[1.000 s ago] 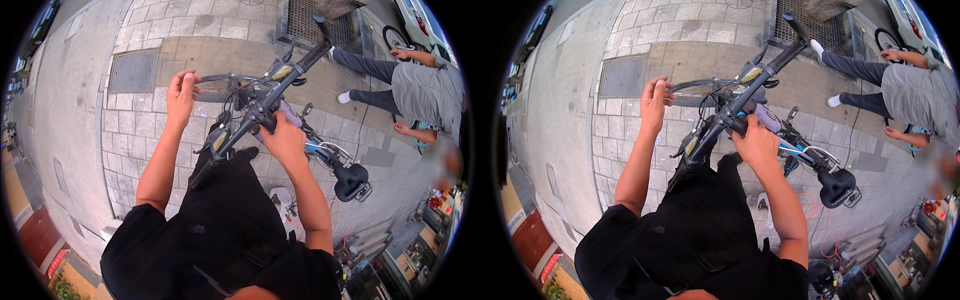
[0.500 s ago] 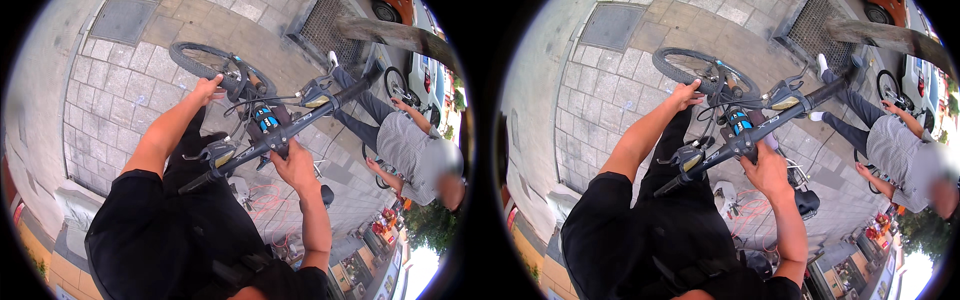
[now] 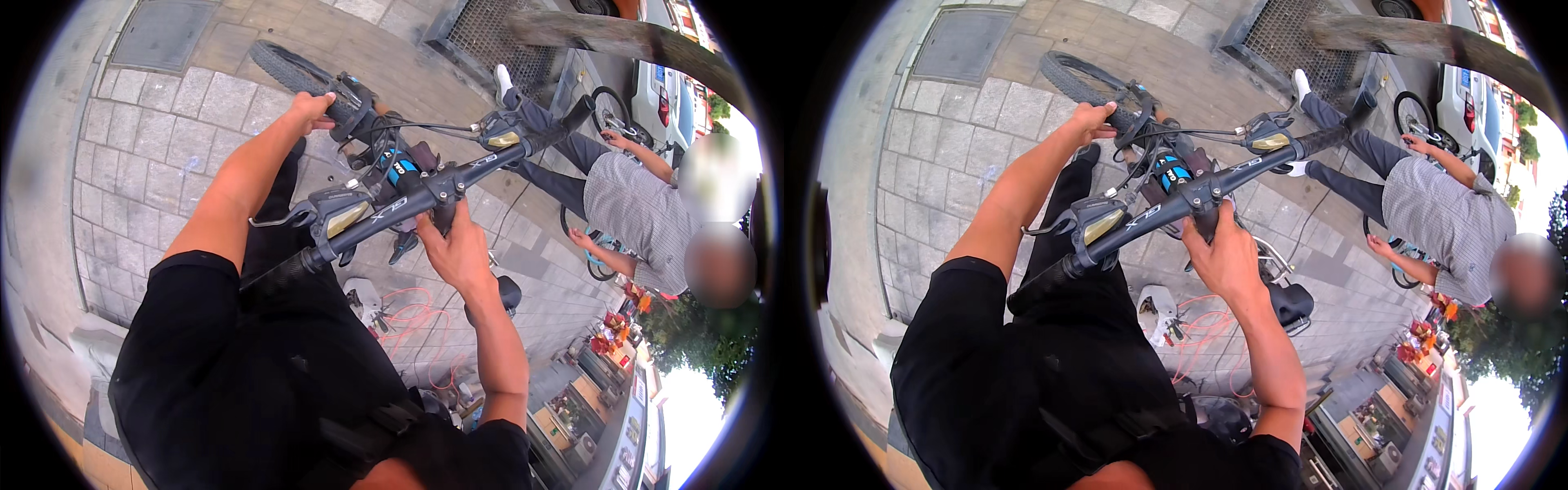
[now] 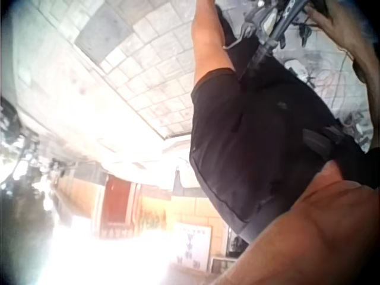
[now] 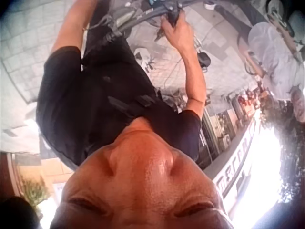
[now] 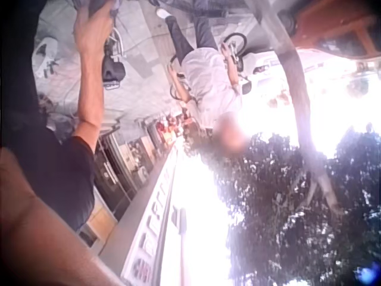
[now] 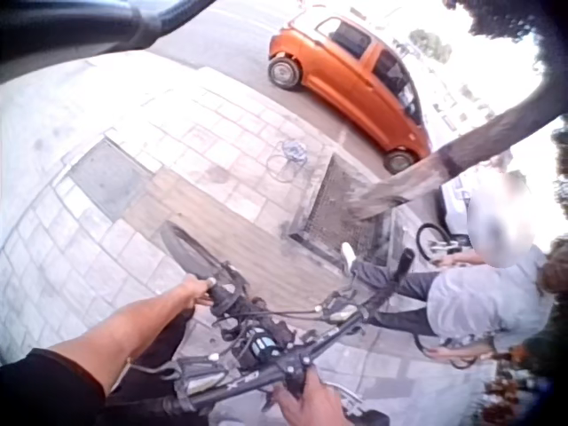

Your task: The person unpacks a new bicycle bell and handlebar grips, then installs them on a bicycle handlebar using a hex key. They tighten the bell mount and slide on the grips, adjusting the handlebar position as needed.

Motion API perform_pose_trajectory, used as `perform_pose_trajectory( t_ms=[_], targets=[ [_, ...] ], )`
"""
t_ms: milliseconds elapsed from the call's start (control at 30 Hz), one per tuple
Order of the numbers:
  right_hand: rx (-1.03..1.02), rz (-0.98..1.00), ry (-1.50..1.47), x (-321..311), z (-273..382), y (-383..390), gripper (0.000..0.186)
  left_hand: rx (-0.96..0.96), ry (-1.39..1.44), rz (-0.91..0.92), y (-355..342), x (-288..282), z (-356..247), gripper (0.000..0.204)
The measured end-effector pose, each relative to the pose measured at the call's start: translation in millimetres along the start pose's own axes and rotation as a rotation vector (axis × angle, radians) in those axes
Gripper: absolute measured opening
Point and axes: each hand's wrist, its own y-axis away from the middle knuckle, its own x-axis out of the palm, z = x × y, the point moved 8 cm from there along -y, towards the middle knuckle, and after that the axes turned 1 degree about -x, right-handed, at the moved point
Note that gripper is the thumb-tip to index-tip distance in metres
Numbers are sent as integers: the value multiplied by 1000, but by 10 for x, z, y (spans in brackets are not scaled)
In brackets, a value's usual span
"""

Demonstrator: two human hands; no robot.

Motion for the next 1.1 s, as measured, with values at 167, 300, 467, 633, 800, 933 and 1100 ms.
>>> perform_pose_trajectory(
  t_ms=[167,300,467,633,800,933,1100],
  targets=[
    [6,17,36,9,41,-2,50,-16,-37,31,19,-80,-18,56],
    [-159,-94,183,-288,188,238,43,-2,-46,60,-7,-118,-13,55],
    [-168,-57,263,-439,342,247,39,-32,-209,17,197,-199,-90,57],
    [-240,-44,323,-722,663,72,36,-57,-144,161,91,-313,96,55],
    [-258,46,393,-796,961,-170,36,-34,-146,129,136,-513,197,50],
    [-260,59,398,-734,1168,-400,38,-51,-319,95,554,-581,-74,59],
    [-266,53,364,-636,1526,-682,39,190,-49,416,1450,-456,-969,63]
  ],
)
